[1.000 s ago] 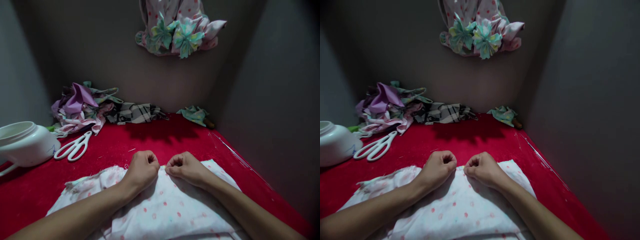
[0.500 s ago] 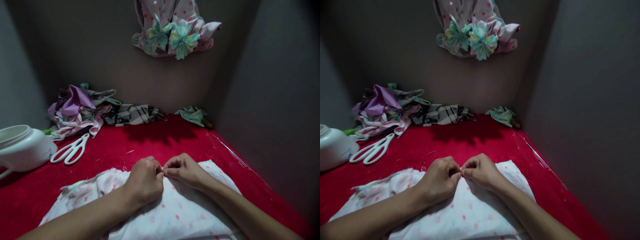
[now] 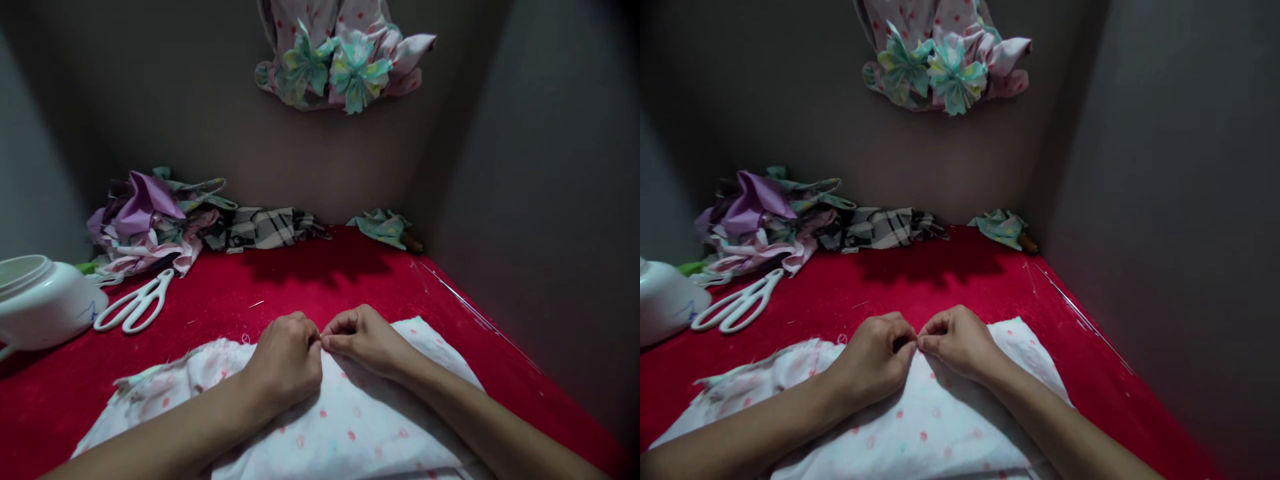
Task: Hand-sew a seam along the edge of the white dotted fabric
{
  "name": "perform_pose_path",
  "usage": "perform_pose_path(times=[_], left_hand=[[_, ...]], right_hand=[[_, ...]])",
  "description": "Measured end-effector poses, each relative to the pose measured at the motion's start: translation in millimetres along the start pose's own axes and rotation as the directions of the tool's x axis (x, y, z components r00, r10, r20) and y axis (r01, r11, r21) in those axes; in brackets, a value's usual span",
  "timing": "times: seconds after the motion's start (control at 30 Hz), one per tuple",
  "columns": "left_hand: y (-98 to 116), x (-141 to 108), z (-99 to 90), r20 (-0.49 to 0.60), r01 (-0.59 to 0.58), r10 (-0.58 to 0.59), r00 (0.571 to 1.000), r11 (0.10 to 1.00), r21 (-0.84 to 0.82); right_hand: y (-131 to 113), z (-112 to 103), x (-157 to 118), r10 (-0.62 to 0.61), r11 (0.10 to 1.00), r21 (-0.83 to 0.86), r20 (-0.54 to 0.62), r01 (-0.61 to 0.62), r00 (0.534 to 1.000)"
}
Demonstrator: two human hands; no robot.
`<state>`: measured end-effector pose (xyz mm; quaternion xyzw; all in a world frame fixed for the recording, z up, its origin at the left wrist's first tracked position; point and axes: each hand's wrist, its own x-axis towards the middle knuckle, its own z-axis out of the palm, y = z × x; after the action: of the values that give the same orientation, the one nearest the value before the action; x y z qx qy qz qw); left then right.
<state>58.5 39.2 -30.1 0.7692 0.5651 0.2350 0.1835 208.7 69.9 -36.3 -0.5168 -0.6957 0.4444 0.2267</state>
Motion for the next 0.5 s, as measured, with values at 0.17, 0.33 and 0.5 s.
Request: perform_pose_path(times=[0.17, 0.33, 0.5], left_hand=[[-5.7, 3.3, -0.6, -0.022, 0.022, -0.024, 0.999, 0.998, -0.056], [-8.7, 2.5, -2.7, -0.023, 0.119, -0.121, 0.992, 0.991, -0.058], [-2.2, -0.5, -4.7, -0.014, 0.096, -0.096, 0.995, 0.995, -0.021]], right_hand=[[1.4, 1.6, 0.5, 0.030, 0.999, -0.040, -0.024, -0.031, 0.999], [0.8, 1.9, 0.8, 0.014, 0.994, -0.109, -0.064, -0.021, 0.998], [-0.4, 1.5, 0.6, -0.006, 0.990, -0.142, -0.069, -0.003, 0.998]])
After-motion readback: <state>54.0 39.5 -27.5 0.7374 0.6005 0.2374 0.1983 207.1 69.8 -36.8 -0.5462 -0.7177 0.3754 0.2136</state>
